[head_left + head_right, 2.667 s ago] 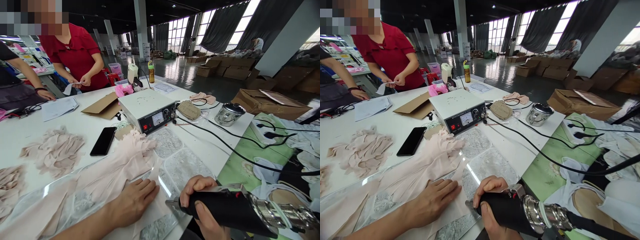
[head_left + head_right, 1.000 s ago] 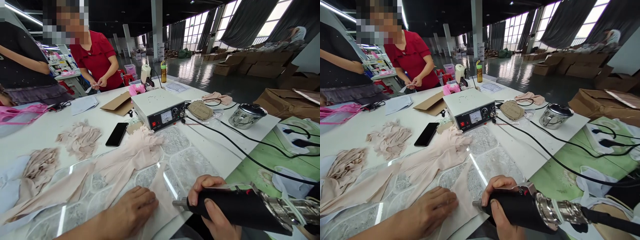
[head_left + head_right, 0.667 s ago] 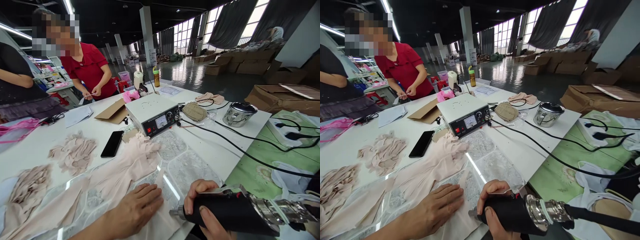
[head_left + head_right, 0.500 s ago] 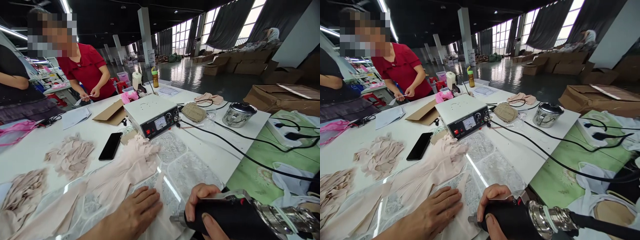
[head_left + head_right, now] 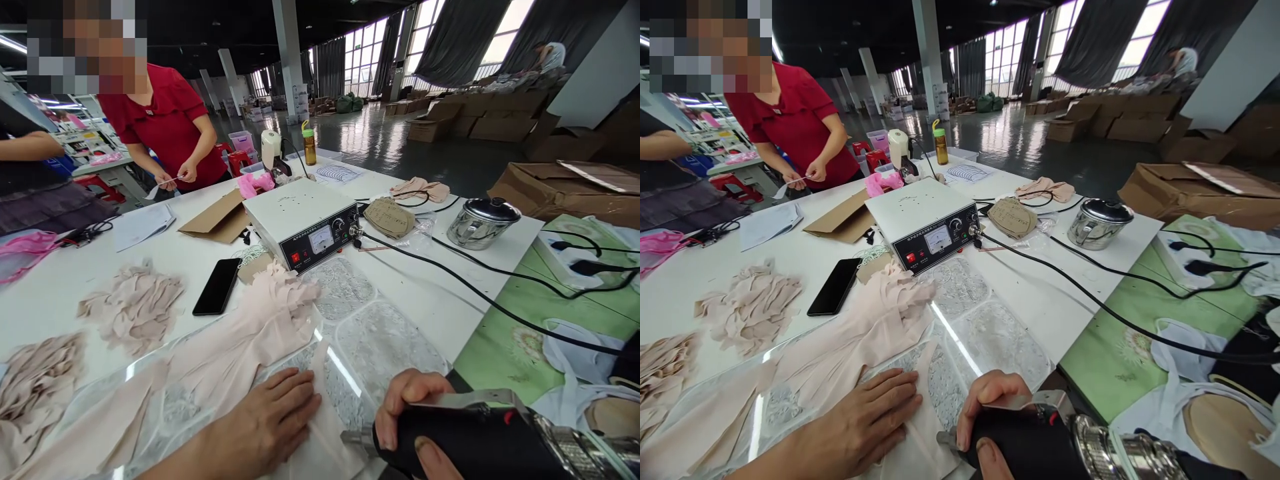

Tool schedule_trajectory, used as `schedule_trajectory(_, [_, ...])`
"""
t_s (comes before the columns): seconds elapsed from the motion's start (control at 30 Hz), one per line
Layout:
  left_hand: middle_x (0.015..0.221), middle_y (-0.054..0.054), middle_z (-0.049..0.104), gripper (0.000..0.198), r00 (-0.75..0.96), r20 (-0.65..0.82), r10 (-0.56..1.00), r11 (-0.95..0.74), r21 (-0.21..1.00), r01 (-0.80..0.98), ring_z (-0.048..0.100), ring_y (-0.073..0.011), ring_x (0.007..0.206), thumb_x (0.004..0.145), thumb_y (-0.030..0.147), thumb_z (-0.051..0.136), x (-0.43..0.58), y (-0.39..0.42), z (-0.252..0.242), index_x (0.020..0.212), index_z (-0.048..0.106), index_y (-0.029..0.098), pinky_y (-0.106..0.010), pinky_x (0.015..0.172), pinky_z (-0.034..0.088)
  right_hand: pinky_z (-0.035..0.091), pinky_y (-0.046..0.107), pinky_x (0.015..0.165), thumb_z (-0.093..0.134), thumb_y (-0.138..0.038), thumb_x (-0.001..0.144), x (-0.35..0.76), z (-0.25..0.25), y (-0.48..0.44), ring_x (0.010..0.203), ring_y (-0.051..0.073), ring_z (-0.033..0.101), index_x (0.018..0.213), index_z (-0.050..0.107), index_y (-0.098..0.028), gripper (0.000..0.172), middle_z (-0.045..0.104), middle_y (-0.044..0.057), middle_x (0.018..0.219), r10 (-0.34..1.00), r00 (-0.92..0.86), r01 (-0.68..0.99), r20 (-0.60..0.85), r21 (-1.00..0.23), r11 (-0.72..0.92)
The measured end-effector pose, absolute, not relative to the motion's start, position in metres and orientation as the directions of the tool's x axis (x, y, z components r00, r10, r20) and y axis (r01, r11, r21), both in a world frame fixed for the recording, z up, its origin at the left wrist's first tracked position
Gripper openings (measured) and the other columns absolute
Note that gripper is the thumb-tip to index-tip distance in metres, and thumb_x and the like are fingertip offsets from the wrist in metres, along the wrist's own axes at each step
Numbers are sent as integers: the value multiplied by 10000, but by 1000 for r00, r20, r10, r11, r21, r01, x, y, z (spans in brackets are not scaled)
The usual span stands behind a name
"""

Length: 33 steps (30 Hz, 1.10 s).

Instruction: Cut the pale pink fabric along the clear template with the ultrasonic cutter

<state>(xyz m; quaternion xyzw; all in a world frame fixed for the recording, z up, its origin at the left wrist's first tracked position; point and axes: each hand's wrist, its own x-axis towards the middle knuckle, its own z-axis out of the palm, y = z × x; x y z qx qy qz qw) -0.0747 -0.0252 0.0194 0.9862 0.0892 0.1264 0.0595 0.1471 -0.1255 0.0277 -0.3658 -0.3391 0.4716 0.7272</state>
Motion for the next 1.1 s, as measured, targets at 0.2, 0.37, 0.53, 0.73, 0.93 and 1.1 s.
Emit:
schedule_trajectory(0.2, [1034, -168, 680, 267, 963, 231, 141, -981, 162, 105, 608, -305, 1214, 1006, 160, 473, -72, -20, 22, 1204, 597, 32, -403, 1017, 548, 500, 282, 576, 614, -382, 895, 151, 23, -122, 586, 108, 591, 982, 531, -287, 153, 519, -5, 845, 933, 287, -439, 216, -836, 328])
schedule_trajectory(0.37, [1141, -188, 675, 278, 968, 225, 116, -985, 154, 82, 588, -308, 1243, 1005, 158, 470, -73, -15, 23, 1227, 591, 45, -402, 1010, 553, 500, 272, 594, 594, -384, 915, 153, 20, -123, 612, 103, 602, 999, 514, -286, 152, 529, -10, 868, 930, 275, -418, 245, -840, 345])
schedule_trajectory(0.53, [1225, -188, 664, 299, 974, 208, 92, -986, 157, 59, 575, -287, 1266, 998, 166, 495, -75, -12, 23, 1273, 570, 74, -400, 1040, 527, 501, 280, 593, 590, -390, 913, 154, 22, -124, 605, 109, 591, 982, 505, -288, 149, 523, -19, 851, 936, 278, -391, 217, -864, 317])
schedule_trajectory(0.73, [1176, -181, 679, 336, 971, 204, 128, -982, 166, 94, 584, -303, 1253, 1000, 191, 498, -76, -14, 20, 1315, 543, 80, -404, 1005, 551, 502, 269, 553, 586, -371, 908, 156, 20, -121, 575, 113, 598, 1007, 523, -304, 135, 536, -14, 839, 928, 249, -373, 276, -857, 355])
schedule_trajectory(0.93, [1096, -171, 689, 295, 968, 215, 126, -986, 138, 98, 603, -305, 1228, 1019, 173, 441, -74, -15, 22, 1243, 585, 48, -400, 997, 564, 497, 258, 586, 607, -384, 903, 157, 19, -124, 619, 107, 595, 996, 519, -297, 155, 531, -13, 852, 935, 254, -350, 248, -877, 328])
schedule_trajectory(1.1, [1144, -183, 684, 295, 972, 205, 112, -991, 99, 93, 601, -300, 1231, 1026, 175, 428, -73, -14, 24, 1220, 612, 51, -396, 990, 569, 488, 272, 581, 580, -387, 919, 154, 17, -123, 613, 106, 599, 1014, 504, -299, 150, 526, -15, 866, 927, 260, -381, 271, -853, 357])
